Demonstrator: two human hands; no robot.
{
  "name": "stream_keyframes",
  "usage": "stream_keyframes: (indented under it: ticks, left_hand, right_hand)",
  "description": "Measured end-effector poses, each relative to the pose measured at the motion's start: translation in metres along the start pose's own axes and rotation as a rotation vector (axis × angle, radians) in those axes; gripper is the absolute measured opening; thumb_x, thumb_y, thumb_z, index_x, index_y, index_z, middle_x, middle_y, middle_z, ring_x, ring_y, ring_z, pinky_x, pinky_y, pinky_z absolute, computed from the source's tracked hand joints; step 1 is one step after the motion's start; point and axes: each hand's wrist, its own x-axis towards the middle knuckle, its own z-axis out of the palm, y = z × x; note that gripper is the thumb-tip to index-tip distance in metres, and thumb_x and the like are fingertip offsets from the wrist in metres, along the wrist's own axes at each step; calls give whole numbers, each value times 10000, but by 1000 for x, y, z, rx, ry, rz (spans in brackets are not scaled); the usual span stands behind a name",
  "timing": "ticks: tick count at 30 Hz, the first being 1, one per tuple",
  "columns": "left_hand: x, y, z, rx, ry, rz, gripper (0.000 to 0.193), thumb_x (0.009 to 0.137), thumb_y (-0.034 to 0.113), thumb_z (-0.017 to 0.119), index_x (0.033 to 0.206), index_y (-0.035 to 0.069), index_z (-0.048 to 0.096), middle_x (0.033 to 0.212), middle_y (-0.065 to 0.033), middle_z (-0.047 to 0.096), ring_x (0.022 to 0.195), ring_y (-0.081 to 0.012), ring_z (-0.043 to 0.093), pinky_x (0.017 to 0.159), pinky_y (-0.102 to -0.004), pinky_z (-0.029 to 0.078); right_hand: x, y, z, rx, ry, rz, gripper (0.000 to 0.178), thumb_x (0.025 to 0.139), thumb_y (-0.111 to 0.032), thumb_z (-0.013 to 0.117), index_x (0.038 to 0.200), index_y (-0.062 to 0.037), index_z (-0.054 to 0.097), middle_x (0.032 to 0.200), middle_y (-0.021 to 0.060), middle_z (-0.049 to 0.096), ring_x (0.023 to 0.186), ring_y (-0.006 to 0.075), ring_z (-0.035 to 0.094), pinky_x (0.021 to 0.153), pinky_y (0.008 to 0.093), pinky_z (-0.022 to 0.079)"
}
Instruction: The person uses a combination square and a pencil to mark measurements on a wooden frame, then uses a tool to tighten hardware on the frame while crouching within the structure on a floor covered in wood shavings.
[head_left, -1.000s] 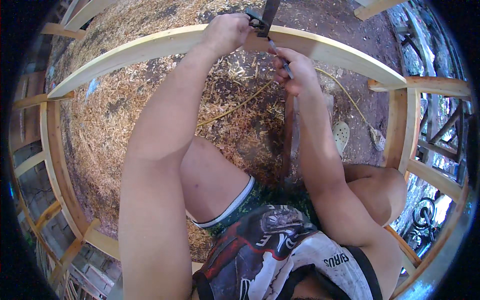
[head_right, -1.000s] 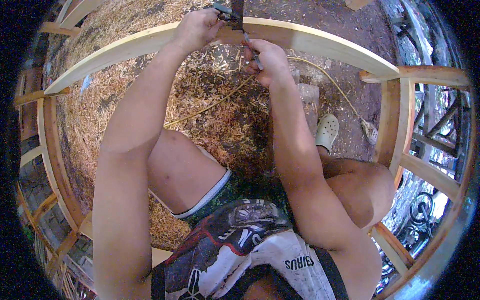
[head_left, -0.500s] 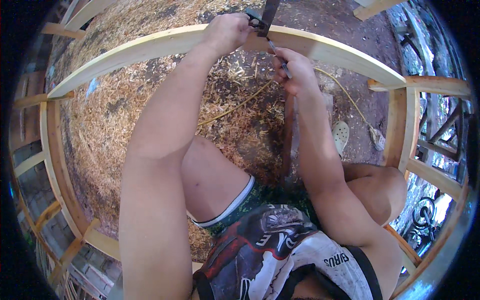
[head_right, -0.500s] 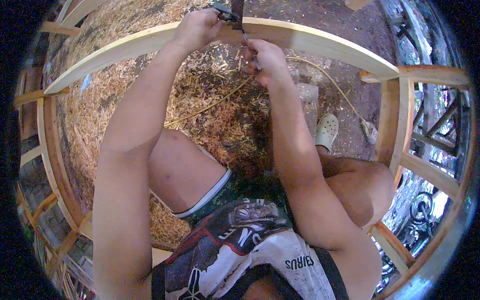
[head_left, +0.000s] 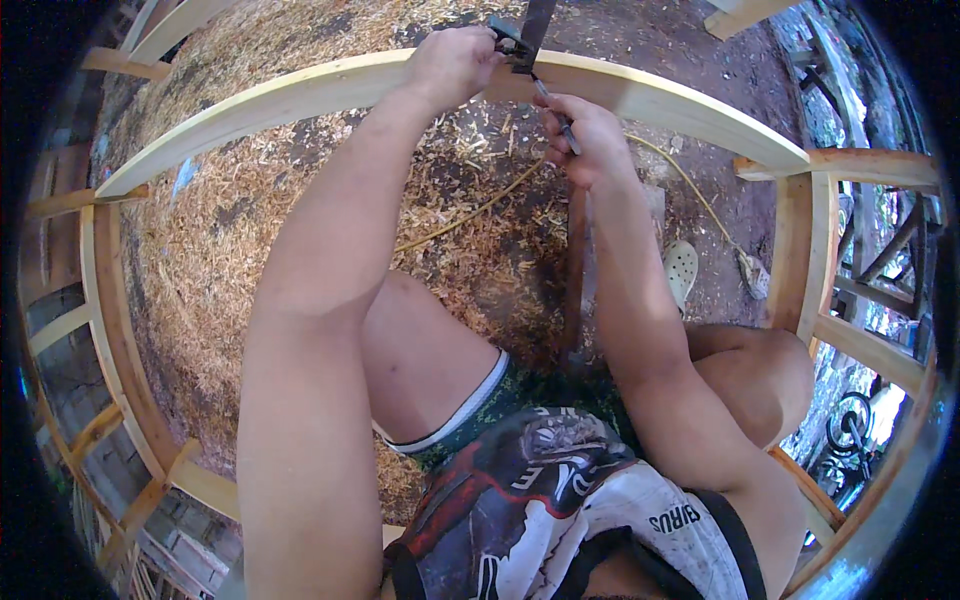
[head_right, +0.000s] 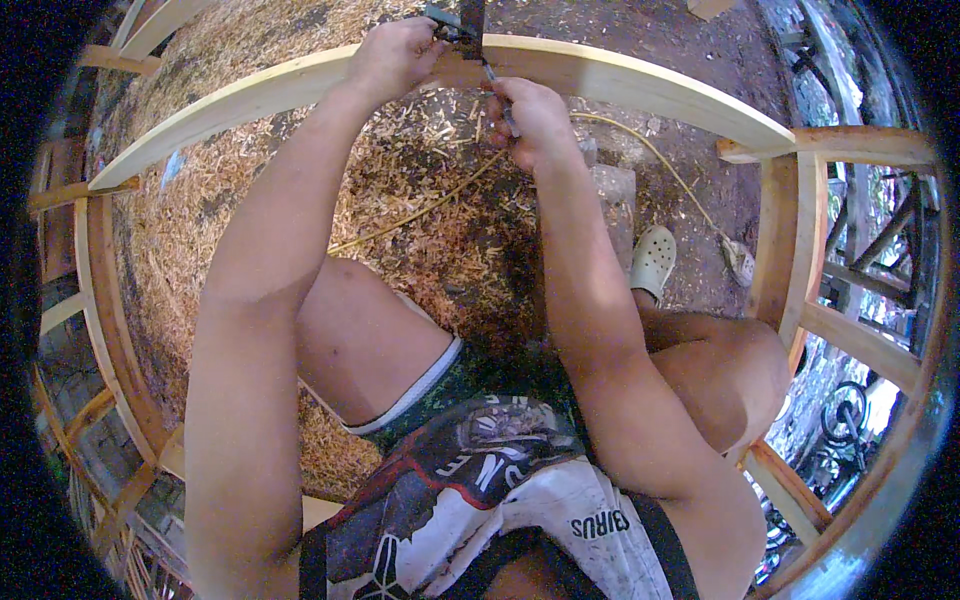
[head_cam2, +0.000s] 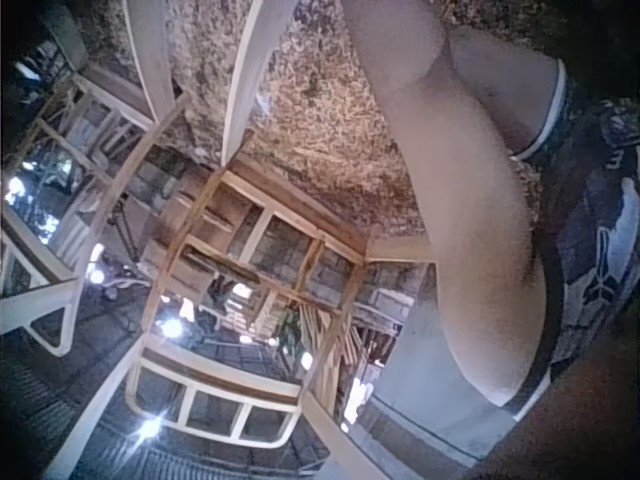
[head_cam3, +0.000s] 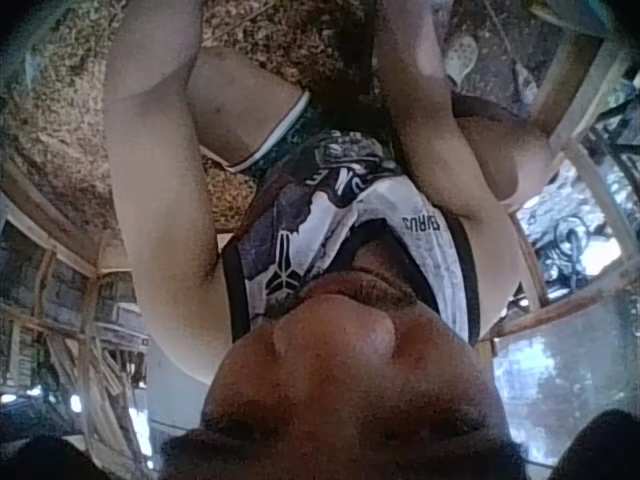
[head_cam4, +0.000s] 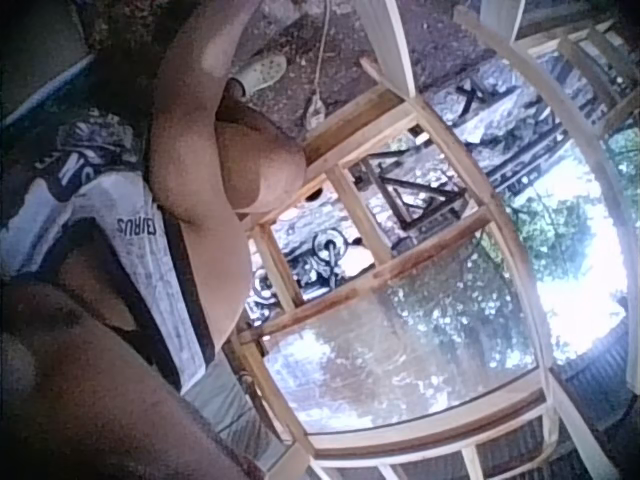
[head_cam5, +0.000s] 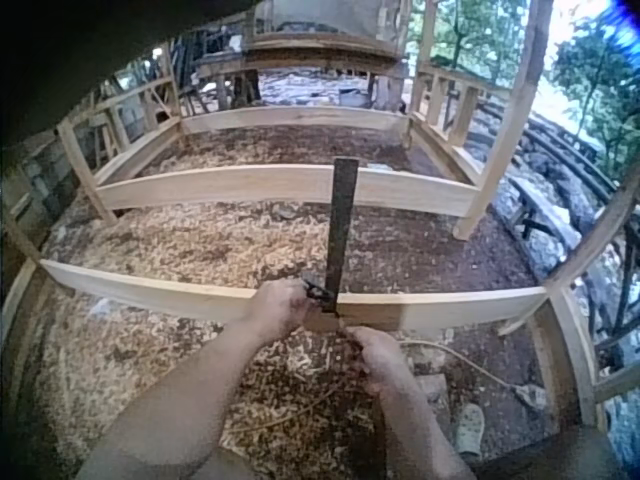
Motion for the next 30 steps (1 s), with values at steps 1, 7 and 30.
stream_keyframes:
  ticks: [1,7,30]
  left_hand:
    - [0,-2,2,12,8,7,172,850,251,618,822,85,655,866,-106,664,820,-318,652,733,-427,539]
    - [2,1,2,15,10,2,174,851,238,606,829,72,653,873,-117,667,794,-333,654,716,-439,540]
    - [3,-7,15,-62,63,6,295,836,330,677,829,36,657,775,-171,656,700,-348,644,640,-427,513]
  right_hand:
    - [0,1,1,-10,1,10,189,921,-179,536,987,-13,600,591,-15,454,436,80,344,423,257,277]
    - [1,-2,0,-10,8,0,192,922,-188,532,989,-21,601,586,-14,449,438,84,336,425,260,280]
    - [33,45,-13,-404,64,-220,275,877,-122,557,1117,-10,629,731,10,573,545,82,475,470,240,357]
